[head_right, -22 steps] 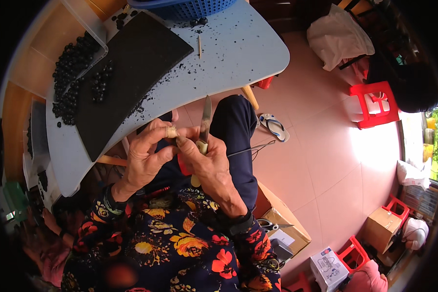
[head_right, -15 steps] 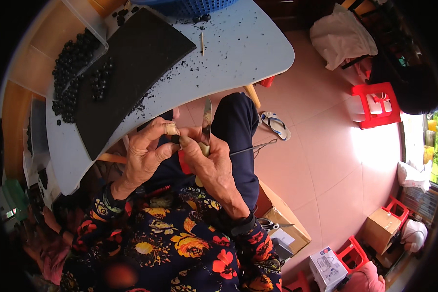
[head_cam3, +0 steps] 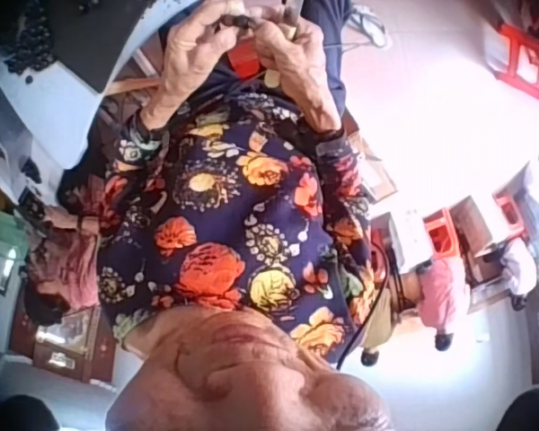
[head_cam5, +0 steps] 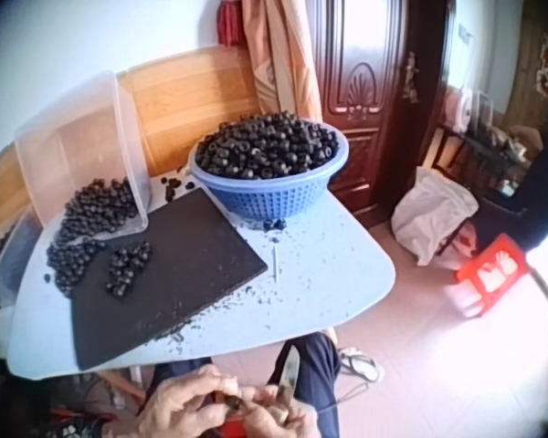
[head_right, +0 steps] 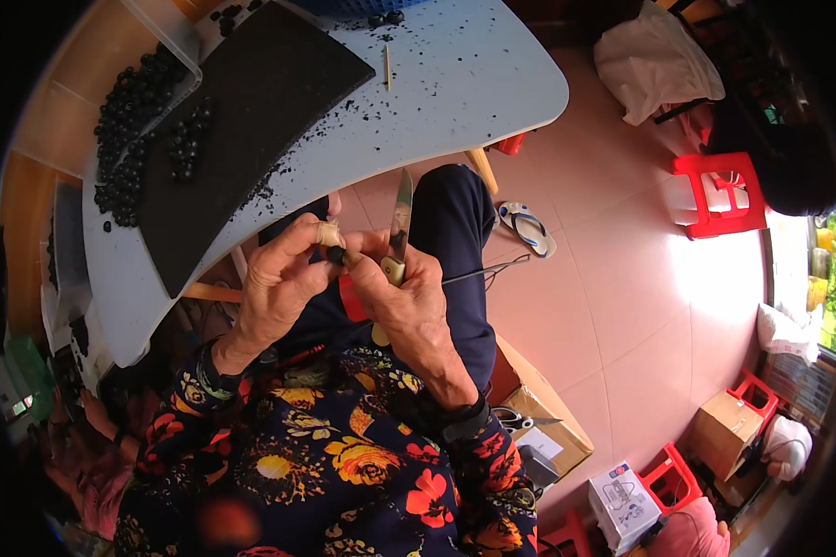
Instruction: The recorder is sorting through a container of black olives and using a small knife to trim or pit them.
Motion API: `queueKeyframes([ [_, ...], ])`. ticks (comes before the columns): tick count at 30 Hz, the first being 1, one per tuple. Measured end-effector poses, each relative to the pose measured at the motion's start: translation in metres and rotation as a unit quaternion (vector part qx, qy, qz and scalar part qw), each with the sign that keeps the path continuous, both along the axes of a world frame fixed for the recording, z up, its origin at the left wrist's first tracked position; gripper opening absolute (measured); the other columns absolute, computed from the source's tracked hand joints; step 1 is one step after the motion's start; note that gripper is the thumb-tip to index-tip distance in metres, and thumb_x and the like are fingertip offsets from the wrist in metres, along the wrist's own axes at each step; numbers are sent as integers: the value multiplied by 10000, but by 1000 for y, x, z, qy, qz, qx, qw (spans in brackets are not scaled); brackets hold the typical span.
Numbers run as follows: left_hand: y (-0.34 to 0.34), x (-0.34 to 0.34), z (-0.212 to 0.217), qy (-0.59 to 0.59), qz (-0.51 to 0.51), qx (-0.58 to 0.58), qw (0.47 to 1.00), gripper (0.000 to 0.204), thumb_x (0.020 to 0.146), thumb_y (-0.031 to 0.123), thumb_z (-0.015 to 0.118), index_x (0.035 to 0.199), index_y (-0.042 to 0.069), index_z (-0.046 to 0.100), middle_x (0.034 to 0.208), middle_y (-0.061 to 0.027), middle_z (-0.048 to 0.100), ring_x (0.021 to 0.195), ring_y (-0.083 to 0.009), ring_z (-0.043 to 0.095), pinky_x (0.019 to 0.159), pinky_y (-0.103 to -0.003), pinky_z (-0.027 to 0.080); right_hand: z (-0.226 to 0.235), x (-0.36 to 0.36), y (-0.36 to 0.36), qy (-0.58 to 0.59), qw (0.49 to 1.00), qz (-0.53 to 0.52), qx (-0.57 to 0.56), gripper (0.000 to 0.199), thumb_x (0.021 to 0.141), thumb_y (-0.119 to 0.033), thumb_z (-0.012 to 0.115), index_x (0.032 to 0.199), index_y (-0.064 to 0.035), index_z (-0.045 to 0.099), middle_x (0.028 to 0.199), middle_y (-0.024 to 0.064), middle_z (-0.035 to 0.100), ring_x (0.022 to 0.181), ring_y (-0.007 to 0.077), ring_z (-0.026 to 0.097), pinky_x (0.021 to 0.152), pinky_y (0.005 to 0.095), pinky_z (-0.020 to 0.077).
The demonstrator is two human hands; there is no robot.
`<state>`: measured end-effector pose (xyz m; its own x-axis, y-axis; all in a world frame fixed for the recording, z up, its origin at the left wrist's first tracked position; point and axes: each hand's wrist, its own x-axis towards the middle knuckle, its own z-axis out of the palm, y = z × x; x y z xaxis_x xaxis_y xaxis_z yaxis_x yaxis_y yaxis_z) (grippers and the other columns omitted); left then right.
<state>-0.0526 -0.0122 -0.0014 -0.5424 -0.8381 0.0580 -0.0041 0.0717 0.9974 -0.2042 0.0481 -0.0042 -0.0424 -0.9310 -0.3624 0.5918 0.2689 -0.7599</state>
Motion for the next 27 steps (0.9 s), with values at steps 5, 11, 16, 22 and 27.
queueKeyframes([
  [5, -3, 4, 0, -14, -5, 48, 999, 204, 858, 42, 578, 1053, -17, 574, 926, -10, 575, 870, -71, 522, 806, -223, 435, -7, -2, 2, 173, 985, 6, -29, 153, 872, -49, 520, 977, 17, 609, 684, -19, 556, 570, 27, 445, 505, 198, 377],
  [11, -2, 6, -1, 20, -9, 145, 989, 194, 873, 97, 570, 1034, -11, 581, 918, 6, 571, 846, -56, 505, 807, -202, 419, -12, -4, 9, 455, 872, 14, -180, 194, 795, 65, 508, 968, -12, 549, 772, 153, 634, 700, 344, 642, 588, 354, 499],
  [16, -4, 11, -4, 56, -69, 225, 970, 262, 865, 73, 557, 1110, -21, 563, 1046, -36, 551, 1013, -110, 511, 950, -257, 394, -14, 0, 10, 526, 825, 21, -206, 211, 779, -8, 607, 969, -42, 522, 758, 141, 604, 660, 336, 623, 548, 386, 493],
  [22, -5, 10, -7, 31, -69, 216, 974, 269, 864, 83, 569, 1106, -35, 563, 1067, -50, 558, 1028, -120, 516, 947, -261, 403, -15, 1, 10, 551, 807, 43, -206, 225, 775, -54, 637, 957, -41, 505, 747, 135, 599, 621, 323, 613, 512, 385, 481],
  [27, -5, 10, -8, 32, -65, 239, 968, 254, 857, 59, 558, 1092, -37, 569, 1070, -53, 561, 1023, -125, 520, 943, -265, 405, -17, 3, 10, 546, 812, 21, -204, 227, 776, -61, 638, 959, -35, 507, 737, 137, 599, 618, 327, 612, 507, 385, 478],
])
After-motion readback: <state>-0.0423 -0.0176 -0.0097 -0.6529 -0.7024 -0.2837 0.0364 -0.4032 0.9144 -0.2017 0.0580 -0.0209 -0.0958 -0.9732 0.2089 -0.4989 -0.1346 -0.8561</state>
